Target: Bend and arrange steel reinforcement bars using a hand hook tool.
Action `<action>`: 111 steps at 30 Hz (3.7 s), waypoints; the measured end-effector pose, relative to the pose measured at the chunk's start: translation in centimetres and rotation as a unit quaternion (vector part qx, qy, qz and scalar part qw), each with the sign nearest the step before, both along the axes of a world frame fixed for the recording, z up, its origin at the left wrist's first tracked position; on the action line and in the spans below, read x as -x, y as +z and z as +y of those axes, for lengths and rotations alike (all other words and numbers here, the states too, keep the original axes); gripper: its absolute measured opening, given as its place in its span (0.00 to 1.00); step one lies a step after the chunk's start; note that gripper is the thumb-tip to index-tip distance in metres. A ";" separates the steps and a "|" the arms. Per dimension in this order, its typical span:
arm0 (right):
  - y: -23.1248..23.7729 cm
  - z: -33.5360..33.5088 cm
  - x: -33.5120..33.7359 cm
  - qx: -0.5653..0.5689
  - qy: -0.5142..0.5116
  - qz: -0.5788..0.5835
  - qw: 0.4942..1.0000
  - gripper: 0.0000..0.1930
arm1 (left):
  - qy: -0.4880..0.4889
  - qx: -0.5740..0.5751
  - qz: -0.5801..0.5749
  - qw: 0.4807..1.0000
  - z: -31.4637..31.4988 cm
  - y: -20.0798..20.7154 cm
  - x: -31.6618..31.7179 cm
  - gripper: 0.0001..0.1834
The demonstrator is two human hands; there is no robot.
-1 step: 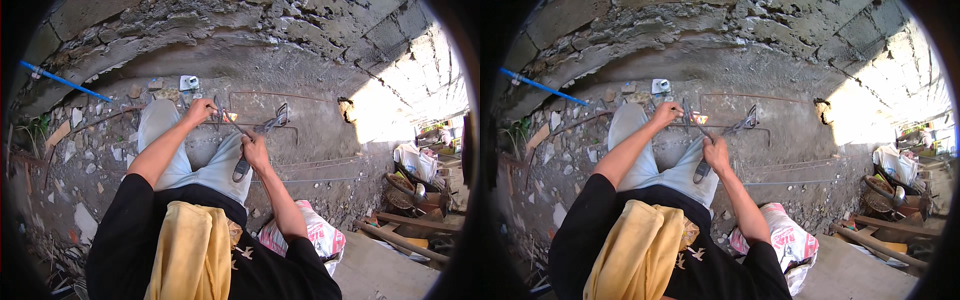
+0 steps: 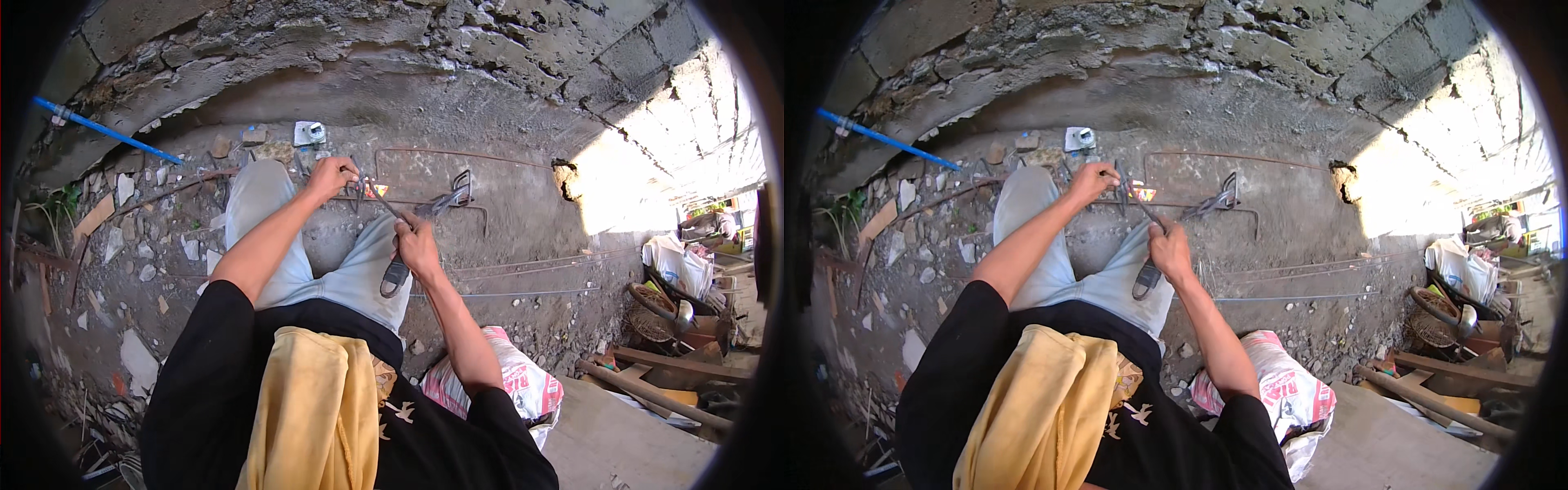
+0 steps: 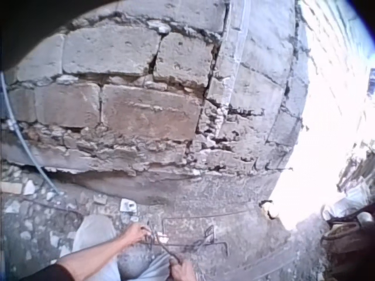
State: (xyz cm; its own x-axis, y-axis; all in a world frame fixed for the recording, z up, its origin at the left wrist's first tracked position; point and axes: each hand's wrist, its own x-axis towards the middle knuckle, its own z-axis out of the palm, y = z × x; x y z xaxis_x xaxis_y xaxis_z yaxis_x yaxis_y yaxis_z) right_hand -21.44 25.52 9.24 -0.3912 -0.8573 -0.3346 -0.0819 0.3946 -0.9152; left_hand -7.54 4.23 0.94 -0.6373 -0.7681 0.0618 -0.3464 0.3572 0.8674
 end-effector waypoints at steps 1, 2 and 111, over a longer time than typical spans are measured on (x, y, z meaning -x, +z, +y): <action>0.8 0.1 -0.5 -0.004 0.006 0.002 1.000 0.14 | 0.017 -0.074 0.030 0.997 -0.2 -0.3 0.4 0.07; 1.6 0.2 -0.8 -0.008 0.015 -0.001 1.000 0.15 | 0.032 -0.147 0.063 0.987 -0.6 -0.7 0.9 0.08; 3.3 -4.0 11.9 -0.191 0.342 0.482 0.784 0.18 | -0.163 0.031 -0.251 0.954 -1.3 0.0 1.0 0.61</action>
State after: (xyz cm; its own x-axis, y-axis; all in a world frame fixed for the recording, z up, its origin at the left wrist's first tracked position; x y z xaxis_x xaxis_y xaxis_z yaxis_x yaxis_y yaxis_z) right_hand -33.30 21.53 12.54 -0.1119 -0.8861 -0.4497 -0.9745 0.1865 -0.1250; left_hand -8.50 2.92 0.94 -0.8028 -0.5291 -0.2750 -0.5744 0.5623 0.5949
